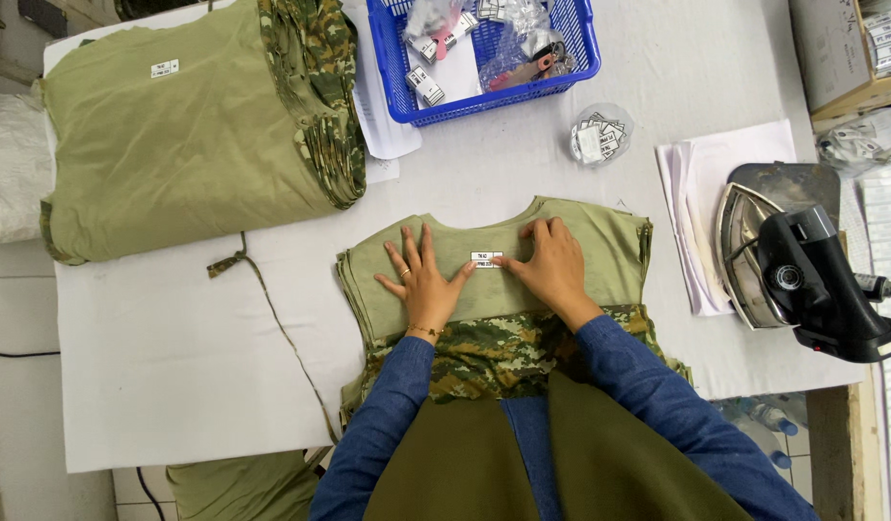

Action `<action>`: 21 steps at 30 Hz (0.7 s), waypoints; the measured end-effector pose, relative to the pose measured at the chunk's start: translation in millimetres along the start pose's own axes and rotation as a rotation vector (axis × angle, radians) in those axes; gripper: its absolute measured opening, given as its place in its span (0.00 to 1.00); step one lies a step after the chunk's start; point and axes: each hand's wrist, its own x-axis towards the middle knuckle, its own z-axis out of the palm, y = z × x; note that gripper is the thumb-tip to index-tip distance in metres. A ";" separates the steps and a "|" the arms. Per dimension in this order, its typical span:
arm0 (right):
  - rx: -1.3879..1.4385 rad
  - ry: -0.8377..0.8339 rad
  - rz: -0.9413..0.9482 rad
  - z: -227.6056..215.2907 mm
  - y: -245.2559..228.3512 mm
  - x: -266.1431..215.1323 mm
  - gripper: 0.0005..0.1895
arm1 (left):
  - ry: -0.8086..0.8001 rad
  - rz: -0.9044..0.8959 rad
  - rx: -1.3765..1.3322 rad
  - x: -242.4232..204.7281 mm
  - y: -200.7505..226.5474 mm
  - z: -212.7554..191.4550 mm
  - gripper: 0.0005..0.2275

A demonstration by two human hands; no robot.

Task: The person irons a green t-shirt laid flat on a white table. They repeatedly pick up small white labels from a container, place them on the shirt's back collar area, and press them with a steam iron. The person smooths the fabric with their hands between ironing passes.

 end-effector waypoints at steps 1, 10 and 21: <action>0.000 0.000 -0.002 -0.4 -1.2 0.7 0.30 | 0.002 -0.001 -0.001 0.1 -0.5 -0.2 0.42; -0.023 -0.042 0.009 -4.8 -4.8 0.4 0.30 | 0.026 -0.020 0.024 -0.4 1.7 1.2 0.41; -0.330 0.306 -0.194 -87.8 31.4 -12.6 0.26 | 0.231 0.022 0.248 2.8 -28.5 -3.3 0.26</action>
